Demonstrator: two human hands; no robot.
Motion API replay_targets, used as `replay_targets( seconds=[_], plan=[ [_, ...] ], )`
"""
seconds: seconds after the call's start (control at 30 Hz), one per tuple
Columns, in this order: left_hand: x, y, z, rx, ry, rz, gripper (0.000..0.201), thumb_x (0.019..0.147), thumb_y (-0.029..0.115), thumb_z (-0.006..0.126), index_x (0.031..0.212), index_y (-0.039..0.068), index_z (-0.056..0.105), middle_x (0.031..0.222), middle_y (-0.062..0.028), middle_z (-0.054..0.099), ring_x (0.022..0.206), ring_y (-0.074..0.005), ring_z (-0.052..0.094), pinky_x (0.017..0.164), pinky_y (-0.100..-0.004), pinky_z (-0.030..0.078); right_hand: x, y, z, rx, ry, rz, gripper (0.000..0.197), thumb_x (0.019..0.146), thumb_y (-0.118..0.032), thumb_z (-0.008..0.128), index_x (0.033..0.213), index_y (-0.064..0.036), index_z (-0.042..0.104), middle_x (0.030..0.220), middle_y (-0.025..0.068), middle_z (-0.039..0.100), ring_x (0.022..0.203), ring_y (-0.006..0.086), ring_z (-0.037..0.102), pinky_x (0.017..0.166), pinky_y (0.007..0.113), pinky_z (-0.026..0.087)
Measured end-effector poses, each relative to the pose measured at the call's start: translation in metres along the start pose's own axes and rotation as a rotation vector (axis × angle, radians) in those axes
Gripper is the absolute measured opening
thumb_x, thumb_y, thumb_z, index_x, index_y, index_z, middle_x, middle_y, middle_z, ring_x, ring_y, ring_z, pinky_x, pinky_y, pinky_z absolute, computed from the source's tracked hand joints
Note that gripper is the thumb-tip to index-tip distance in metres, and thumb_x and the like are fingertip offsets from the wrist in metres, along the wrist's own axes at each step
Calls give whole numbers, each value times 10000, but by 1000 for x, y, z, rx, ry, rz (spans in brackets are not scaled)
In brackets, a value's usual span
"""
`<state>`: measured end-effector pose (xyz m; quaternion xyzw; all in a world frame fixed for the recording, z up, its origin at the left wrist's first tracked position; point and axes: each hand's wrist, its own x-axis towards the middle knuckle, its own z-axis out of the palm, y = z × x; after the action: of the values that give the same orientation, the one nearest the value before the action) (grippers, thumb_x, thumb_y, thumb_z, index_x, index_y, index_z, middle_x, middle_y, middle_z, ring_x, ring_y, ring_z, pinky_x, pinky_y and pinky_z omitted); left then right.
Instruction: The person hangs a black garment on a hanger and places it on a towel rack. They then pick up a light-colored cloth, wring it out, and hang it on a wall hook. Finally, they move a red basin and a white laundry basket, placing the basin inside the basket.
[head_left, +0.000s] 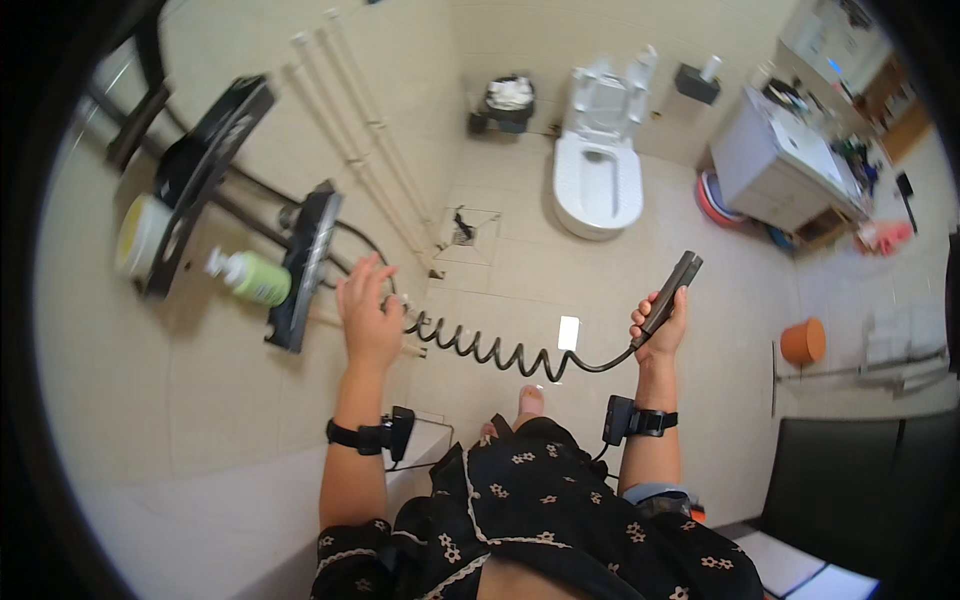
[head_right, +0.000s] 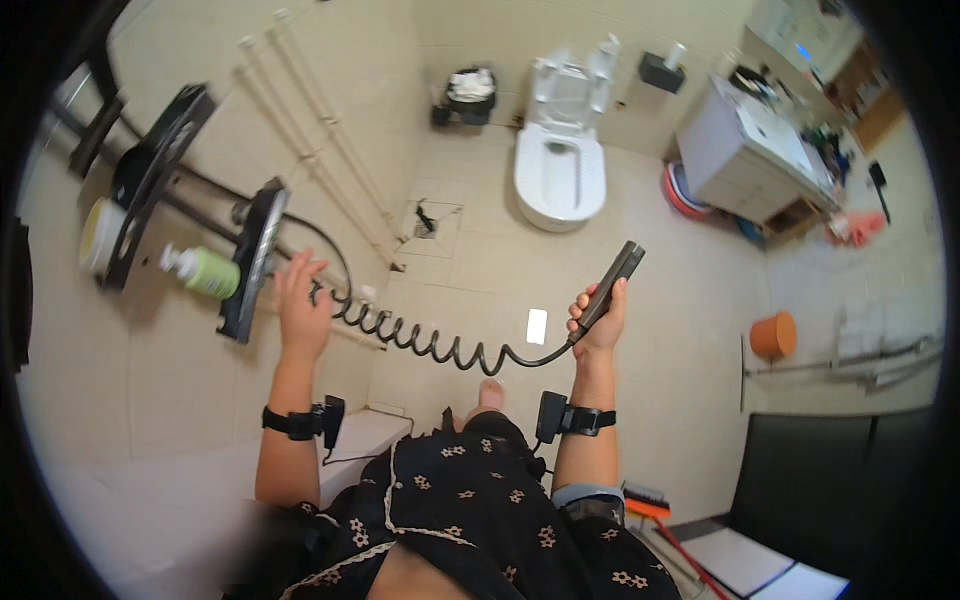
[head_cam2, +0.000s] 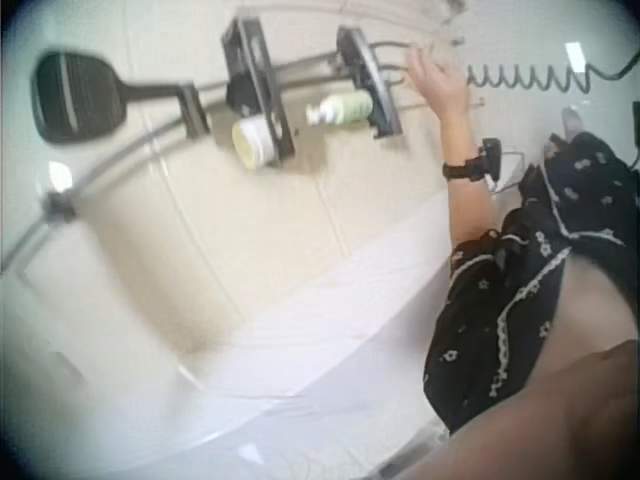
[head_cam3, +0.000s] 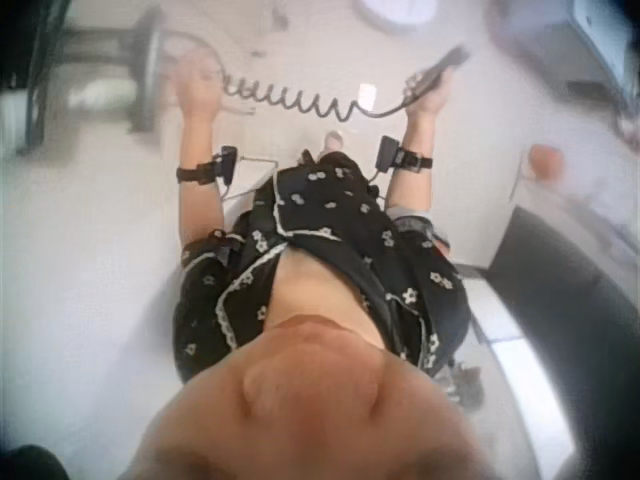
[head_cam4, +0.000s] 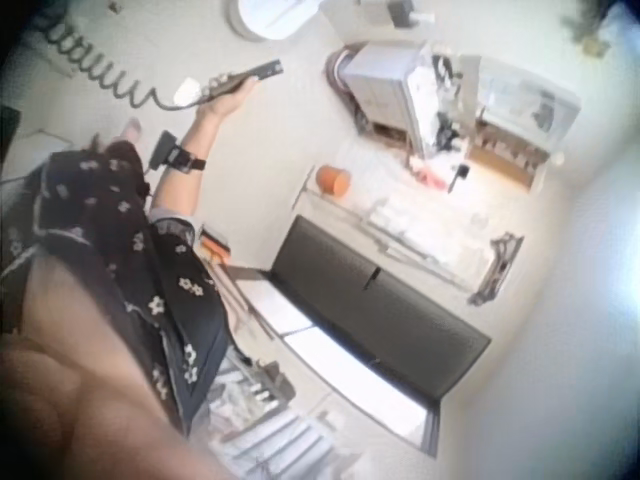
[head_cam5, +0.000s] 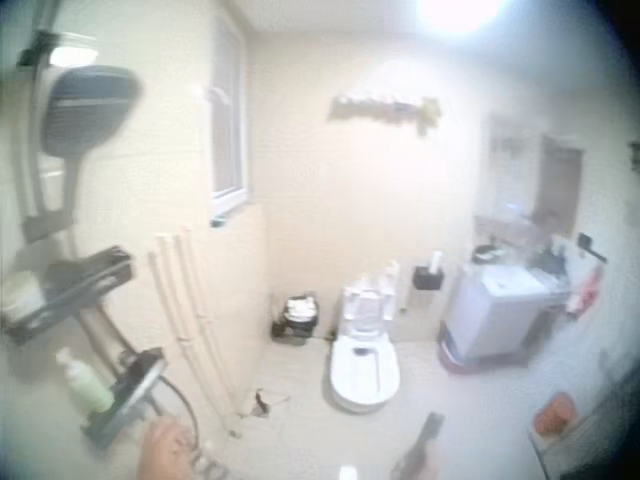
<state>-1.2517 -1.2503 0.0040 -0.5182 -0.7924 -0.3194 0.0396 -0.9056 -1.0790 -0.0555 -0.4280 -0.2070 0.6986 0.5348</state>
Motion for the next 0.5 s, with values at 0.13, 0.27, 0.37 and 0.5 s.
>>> replay_targets(
  seconds=[0.13,0.27,0.37,0.5],
  plan=[
    [51,-71,37,135,-33,15,392,724,79,562,1115,103,556,1327,-127,428,1282,-300,340,1082,-496,155,18,19,-39,28,148,-62,489,872,-582,418,738,-115,480,547,13,460,426,114,447,314,211,316],
    [77,-132,43,230,-101,-130,462,742,114,575,1199,120,512,1374,-149,388,1313,-305,303,1068,-483,185,26,16,-53,47,191,-59,483,873,-579,421,745,-116,477,557,12,459,432,115,442,322,211,312],
    [80,-157,47,299,-106,-236,521,759,126,559,1269,136,453,1437,-144,307,1349,-291,242,1086,-491,139,27,14,-44,70,110,-104,495,878,-580,416,781,-100,488,571,15,461,442,110,444,326,211,333],
    [92,-162,55,390,-98,-262,573,762,124,550,1315,148,406,1468,-136,255,1365,-284,207,1099,-489,106,26,1,-25,78,26,-143,499,886,-574,403,790,-92,490,576,19,460,447,106,446,321,207,340]
  ],
)
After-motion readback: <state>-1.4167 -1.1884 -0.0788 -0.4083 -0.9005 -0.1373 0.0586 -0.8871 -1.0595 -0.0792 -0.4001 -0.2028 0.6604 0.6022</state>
